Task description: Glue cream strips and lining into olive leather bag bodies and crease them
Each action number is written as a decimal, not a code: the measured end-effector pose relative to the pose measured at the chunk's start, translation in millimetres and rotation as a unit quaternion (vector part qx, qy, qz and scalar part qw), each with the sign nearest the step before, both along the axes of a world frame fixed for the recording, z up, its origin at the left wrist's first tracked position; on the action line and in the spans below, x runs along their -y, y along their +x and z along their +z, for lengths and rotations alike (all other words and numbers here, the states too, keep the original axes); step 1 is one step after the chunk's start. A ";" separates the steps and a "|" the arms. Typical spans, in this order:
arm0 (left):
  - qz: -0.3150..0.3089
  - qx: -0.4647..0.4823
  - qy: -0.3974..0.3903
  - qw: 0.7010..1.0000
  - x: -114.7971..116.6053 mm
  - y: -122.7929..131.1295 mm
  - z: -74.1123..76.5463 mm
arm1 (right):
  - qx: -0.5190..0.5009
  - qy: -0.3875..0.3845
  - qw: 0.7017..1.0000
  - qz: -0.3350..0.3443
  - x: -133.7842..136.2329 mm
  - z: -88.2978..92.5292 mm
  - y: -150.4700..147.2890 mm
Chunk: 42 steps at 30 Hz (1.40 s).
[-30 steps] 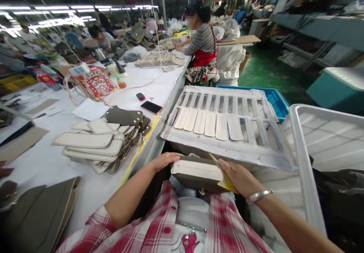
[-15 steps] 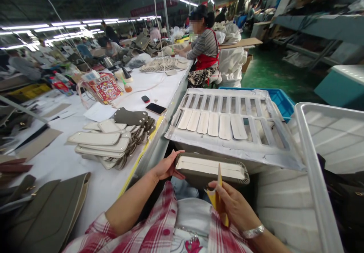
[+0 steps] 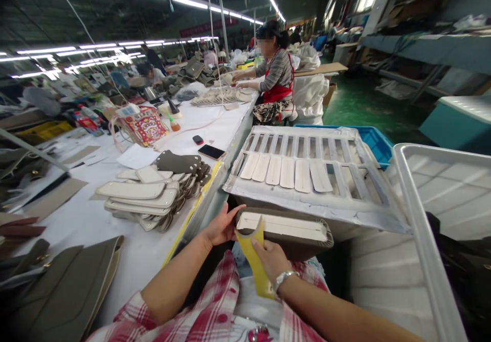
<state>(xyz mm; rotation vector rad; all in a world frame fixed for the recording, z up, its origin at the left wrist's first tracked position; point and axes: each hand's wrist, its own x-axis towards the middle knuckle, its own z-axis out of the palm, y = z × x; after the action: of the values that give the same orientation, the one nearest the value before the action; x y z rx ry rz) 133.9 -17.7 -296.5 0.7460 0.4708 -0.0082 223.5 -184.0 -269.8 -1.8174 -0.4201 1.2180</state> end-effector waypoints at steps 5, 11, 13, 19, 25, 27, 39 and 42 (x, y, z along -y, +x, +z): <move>0.054 0.062 -0.013 0.997 7.1 -3.0 -2.3 | -0.165 0.030 0.986 -0.006 -18.9 -1.1 -30.2; 0.100 0.048 0.085 0.990 14.4 5.8 -12.6 | -0.298 0.047 0.953 0.001 -26.1 -5.2 -30.5; 0.114 0.018 0.130 0.985 15.3 9.1 -12.9 | -0.306 0.055 0.950 0.002 -26.5 -9.2 -26.1; 0.134 -0.069 0.252 0.956 19.5 14.4 2.8 | -0.341 0.068 0.938 0.008 -23.6 -17.4 -11.7; 0.131 -0.125 0.314 0.932 22.0 22.7 7.5 | -0.377 0.047 0.925 0.016 -24.9 -18.9 0.9; 0.128 -0.129 0.342 0.922 22.5 25.1 6.1 | -0.375 0.039 0.926 0.020 -25.0 -21.0 4.0; 0.044 -0.239 0.621 0.745 20.4 38.9 14.9 | -0.344 0.011 0.939 0.017 -25.7 -24.9 11.4; -0.022 -0.191 0.726 0.660 18.4 44.4 22.9 | -0.344 -0.008 0.939 0.000 -27.9 -21.3 10.8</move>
<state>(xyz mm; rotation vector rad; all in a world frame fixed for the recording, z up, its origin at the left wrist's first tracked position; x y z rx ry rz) 178.4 -36.1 -273.6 2.3978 0.8478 0.1969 234.3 -156.1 -291.1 -1.2806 -0.0091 1.7522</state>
